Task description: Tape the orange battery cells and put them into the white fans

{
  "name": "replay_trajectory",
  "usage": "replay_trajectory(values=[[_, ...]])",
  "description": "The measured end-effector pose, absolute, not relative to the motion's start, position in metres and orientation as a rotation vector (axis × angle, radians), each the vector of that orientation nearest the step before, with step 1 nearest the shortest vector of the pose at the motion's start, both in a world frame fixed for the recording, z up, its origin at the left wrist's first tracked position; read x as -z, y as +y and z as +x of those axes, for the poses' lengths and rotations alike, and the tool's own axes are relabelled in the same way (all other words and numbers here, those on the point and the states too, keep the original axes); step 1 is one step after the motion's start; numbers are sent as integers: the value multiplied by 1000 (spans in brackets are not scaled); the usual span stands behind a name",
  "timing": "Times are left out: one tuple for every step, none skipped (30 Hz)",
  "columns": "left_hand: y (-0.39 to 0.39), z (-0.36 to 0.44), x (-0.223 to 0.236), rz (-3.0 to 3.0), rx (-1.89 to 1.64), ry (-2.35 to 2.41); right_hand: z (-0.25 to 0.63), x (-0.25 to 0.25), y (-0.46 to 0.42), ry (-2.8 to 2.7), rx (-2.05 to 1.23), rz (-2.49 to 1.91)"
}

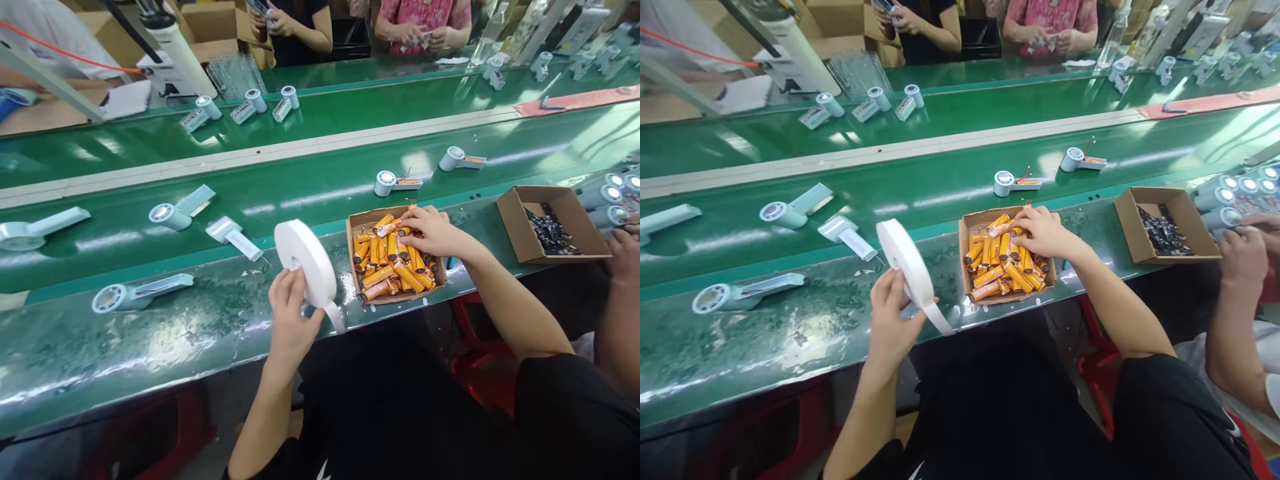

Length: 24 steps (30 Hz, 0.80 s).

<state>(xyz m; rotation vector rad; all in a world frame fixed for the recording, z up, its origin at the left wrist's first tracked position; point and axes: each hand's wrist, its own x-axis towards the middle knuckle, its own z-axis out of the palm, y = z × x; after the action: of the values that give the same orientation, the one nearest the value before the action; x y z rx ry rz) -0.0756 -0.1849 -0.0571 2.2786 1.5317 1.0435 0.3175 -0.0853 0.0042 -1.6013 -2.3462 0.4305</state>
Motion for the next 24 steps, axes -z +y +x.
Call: replay_trajectory(values=[[-184, -70, 56, 2334, -1078, 1511, 317, 1, -82, -2294, -488, -1564], [-182, -66, 56, 2389, -1109, 1499, 315, 6, -82, -2192, -543, -1511], [-181, -63, 54, 2435, -1129, 1494, 311, 8, -84, -2048, -600, -1447], [-181, -61, 53, 2473, -1129, 1500, 305, 9, -89, -1878, -658, -1379], [-181, -60, 51, 2503, -1116, 1511, 299, 8, -95, -1711, -716, -1306], [-181, -59, 49, 2528, -1095, 1522, 292, 5, -102, -1576, -770, -1231], [-182, -58, 46, 2552, -1078, 1530, 285, 0, -110, -1482, -807, -1164], [-182, -58, 44, 2577, -1066, 1533, 278, -5, -118, -1434, -822, -1122], [-183, -57, 41, 2601, -1060, 1529, 271, -11, -125, -1430, -815, -1110], [-184, -56, 38, 2626, -1057, 1519, 264, -17, -131, -1458, -788, -1115], [-186, -55, 35, 2650, -1051, 1505, 258, -23, -137, -1513, -749, -1125], [-187, -54, 33, 2672, -1044, 1493, 253, -28, -141, -1585, -703, -1134], [-189, -53, 31, 2688, -1032, 1490, 249, -32, -145, -1666, -657, -1144], [-190, -52, 30, 2701, -1018, 1493, 247, -36, -147, -1745, -617, -1157], [-192, -52, 29, 2712, -1003, 1502, 245, -38, -149, -1813, -585, -1172], [-194, -51, 27, 2724, -991, 1514, 244, -40, -149, -1867, -565, -1192], [-196, -51, 26, 2739, -978, 1521, 244, -42, -149, -1906, -552, -1215], [-198, -51, 25, 2759, -968, 1518, 243, -44, -149, -1938, -544, -1235], [-199, -52, 23, 2786, -956, 1500, 243, -45, -148, -1965, -538, -1246], [-200, -53, 21, 2812, -949, 1472, 244, -47, -147, -1994, -540, -1247], [-201, -54, 19, 2835, -943, 1440, 244, -49, -145, -2024, -547, -1242], [-202, -56, 17, 2854, -938, 1411, 245, -51, -144, -2056, -562, -1233], [-202, -57, 14, 2869, -930, 1391, 247, -53, -143, -2086, -586, -1220], [-202, -59, 11, 2883, -919, 1382, 249, -55, -143, -2110, -622, -1208]])
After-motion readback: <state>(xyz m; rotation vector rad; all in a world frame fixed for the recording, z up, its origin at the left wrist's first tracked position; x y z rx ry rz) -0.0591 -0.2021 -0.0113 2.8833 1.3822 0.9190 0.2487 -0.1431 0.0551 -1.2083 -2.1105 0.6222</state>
